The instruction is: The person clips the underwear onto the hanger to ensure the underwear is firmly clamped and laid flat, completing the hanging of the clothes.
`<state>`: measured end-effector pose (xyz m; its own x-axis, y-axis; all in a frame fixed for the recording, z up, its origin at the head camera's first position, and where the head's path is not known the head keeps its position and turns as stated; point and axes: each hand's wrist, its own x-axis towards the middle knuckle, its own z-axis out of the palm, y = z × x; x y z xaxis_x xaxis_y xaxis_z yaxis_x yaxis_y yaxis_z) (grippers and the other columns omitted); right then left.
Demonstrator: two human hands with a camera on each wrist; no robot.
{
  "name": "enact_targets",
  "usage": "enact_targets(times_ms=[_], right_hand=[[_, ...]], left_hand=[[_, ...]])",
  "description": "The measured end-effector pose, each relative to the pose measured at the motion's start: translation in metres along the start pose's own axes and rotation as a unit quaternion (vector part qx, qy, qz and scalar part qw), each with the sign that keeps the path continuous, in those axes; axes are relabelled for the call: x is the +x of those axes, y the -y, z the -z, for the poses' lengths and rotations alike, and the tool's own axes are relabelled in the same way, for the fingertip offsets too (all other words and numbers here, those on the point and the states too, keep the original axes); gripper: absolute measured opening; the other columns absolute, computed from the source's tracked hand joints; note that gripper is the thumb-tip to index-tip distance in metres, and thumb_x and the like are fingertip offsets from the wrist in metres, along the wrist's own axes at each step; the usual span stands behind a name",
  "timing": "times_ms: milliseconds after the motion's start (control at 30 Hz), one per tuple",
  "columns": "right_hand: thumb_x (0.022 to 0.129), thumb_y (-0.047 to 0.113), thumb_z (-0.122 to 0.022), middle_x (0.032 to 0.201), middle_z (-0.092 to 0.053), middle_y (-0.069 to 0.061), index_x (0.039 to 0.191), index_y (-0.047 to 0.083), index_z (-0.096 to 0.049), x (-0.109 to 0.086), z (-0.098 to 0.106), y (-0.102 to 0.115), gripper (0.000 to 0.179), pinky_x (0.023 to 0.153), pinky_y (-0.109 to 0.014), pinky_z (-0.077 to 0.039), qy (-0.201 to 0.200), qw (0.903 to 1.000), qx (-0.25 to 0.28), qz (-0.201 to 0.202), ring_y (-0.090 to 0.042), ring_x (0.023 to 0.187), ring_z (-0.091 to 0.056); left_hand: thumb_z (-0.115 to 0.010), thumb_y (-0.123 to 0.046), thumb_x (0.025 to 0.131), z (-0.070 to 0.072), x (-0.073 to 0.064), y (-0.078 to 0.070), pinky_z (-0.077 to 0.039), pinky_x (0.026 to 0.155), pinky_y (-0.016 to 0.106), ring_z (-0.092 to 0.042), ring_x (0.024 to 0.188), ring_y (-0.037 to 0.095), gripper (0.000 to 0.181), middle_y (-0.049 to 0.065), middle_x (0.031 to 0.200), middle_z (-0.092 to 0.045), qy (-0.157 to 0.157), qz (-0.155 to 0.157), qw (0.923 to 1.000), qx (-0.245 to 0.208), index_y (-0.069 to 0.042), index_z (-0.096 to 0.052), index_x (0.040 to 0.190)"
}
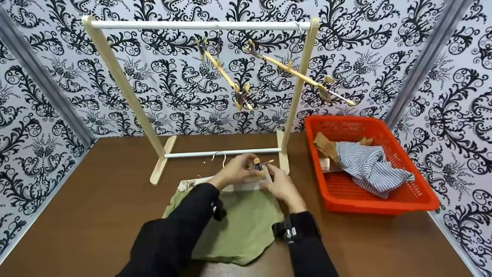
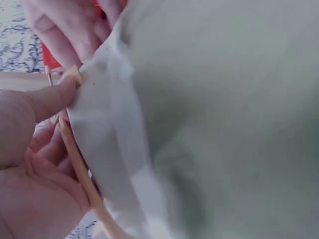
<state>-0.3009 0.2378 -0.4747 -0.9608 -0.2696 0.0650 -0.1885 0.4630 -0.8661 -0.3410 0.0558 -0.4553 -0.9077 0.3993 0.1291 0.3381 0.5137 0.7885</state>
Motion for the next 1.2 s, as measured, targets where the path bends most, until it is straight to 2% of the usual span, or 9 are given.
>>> enact_targets(times_ms=[100,200,333,400,467,633,833,1000,1200], right_hand=[[0.094,0.003,-0.069,0.146,-0.045,-0.034,0.147,-0.018,-0.034,0.000,0.005,-0.001,0.067,0.112,-0.048,-0.039,0.012,0.9991,0.038,0.013,-0.043,0.134,-0.047],[0.095,0.003,-0.068,0.142,-0.052,-0.030,0.146,-0.017,-0.038,-0.001,0.011,-0.002,0.062,0.104,-0.035,-0.047,0.021,0.9927,0.119,0.003,-0.032,0.127,-0.056],[0.096,0.000,-0.065,0.123,-0.067,-0.016,0.141,-0.017,-0.044,-0.003,0.017,0.000,0.052,0.085,-0.023,-0.054,0.024,0.9710,0.237,-0.021,-0.015,0.103,-0.065],[0.097,0.000,-0.064,0.114,-0.070,-0.007,0.139,-0.016,-0.046,-0.004,0.020,0.001,0.048,0.080,-0.022,-0.053,0.019,0.9610,0.274,-0.033,-0.011,0.096,-0.065],[0.097,0.000,-0.065,0.110,-0.072,-0.005,0.138,-0.015,-0.049,-0.004,0.021,0.002,0.046,0.081,-0.024,-0.055,0.007,0.9521,0.302,-0.047,-0.011,0.095,-0.067],[0.098,0.004,-0.066,0.111,-0.073,-0.005,0.136,-0.012,-0.054,-0.005,0.024,0.002,0.044,0.088,-0.030,-0.056,-0.020,0.9467,0.313,-0.072,-0.015,0.100,-0.068],[0.097,0.010,-0.069,0.109,-0.073,-0.006,0.134,-0.013,-0.056,-0.005,0.025,0.003,0.045,0.086,-0.031,-0.057,-0.027,0.9527,0.293,-0.076,-0.016,0.096,-0.069],[0.096,0.014,-0.072,0.106,-0.074,-0.006,0.130,-0.009,-0.062,-0.004,0.025,0.005,0.042,0.082,-0.029,-0.058,-0.029,0.9588,0.272,-0.077,-0.015,0.091,-0.068],[0.093,0.014,-0.076,0.103,-0.074,-0.004,0.123,-0.005,-0.068,-0.003,0.022,0.007,0.036,0.077,-0.028,-0.058,-0.048,0.9634,0.252,-0.078,-0.014,0.085,-0.067]], left_hand=[[-0.081,-0.012,0.088,0.005,-0.001,-0.004,-0.049,0.066,0.022,-0.058,0.071,0.008,0.041,0.005,0.087,-0.070,0.037,-0.015,0.9974,-0.060,-0.002,-0.062,0.123],[-0.077,-0.007,0.090,0.009,-0.003,-0.006,-0.049,0.063,0.021,-0.058,0.071,0.007,0.037,0.004,0.088,-0.069,0.067,-0.026,0.9925,-0.099,-0.001,-0.061,0.123],[-0.073,-0.007,0.093,0.014,-0.005,-0.007,-0.050,0.073,0.022,-0.060,0.078,0.009,0.033,0.004,0.092,-0.069,0.079,-0.039,0.9887,-0.121,-0.001,-0.062,0.124],[-0.070,-0.010,0.095,0.015,-0.005,-0.007,-0.051,0.075,0.024,-0.061,0.081,0.011,0.031,0.005,0.094,-0.068,0.078,-0.042,0.9880,-0.127,-0.002,-0.062,0.124],[-0.066,-0.017,0.099,0.016,-0.006,-0.006,-0.050,0.077,0.025,-0.060,0.084,0.010,0.027,0.003,0.096,-0.068,0.067,-0.044,0.9898,-0.117,-0.004,-0.063,0.122],[-0.059,-0.035,0.103,0.017,-0.007,-0.005,-0.050,0.083,0.025,-0.060,0.092,0.008,0.033,-0.002,0.103,-0.068,0.036,-0.048,0.9949,-0.081,-0.008,-0.069,0.119],[-0.062,-0.029,0.102,0.018,-0.007,-0.006,-0.050,0.084,0.025,-0.062,0.092,0.008,0.028,0.001,0.103,-0.071,-0.002,-0.067,0.9930,-0.097,-0.005,-0.071,0.115],[-0.065,-0.027,0.101,0.018,-0.008,-0.005,-0.050,0.079,0.024,-0.062,0.087,0.007,0.026,0.001,0.099,-0.071,-0.033,-0.072,0.9912,-0.106,-0.004,-0.072,0.112],[-0.067,-0.028,0.100,0.020,-0.009,-0.001,-0.050,0.078,0.024,-0.061,0.085,0.007,0.027,0.000,0.096,-0.071,-0.053,-0.067,0.9901,-0.112,-0.004,-0.073,0.112]])
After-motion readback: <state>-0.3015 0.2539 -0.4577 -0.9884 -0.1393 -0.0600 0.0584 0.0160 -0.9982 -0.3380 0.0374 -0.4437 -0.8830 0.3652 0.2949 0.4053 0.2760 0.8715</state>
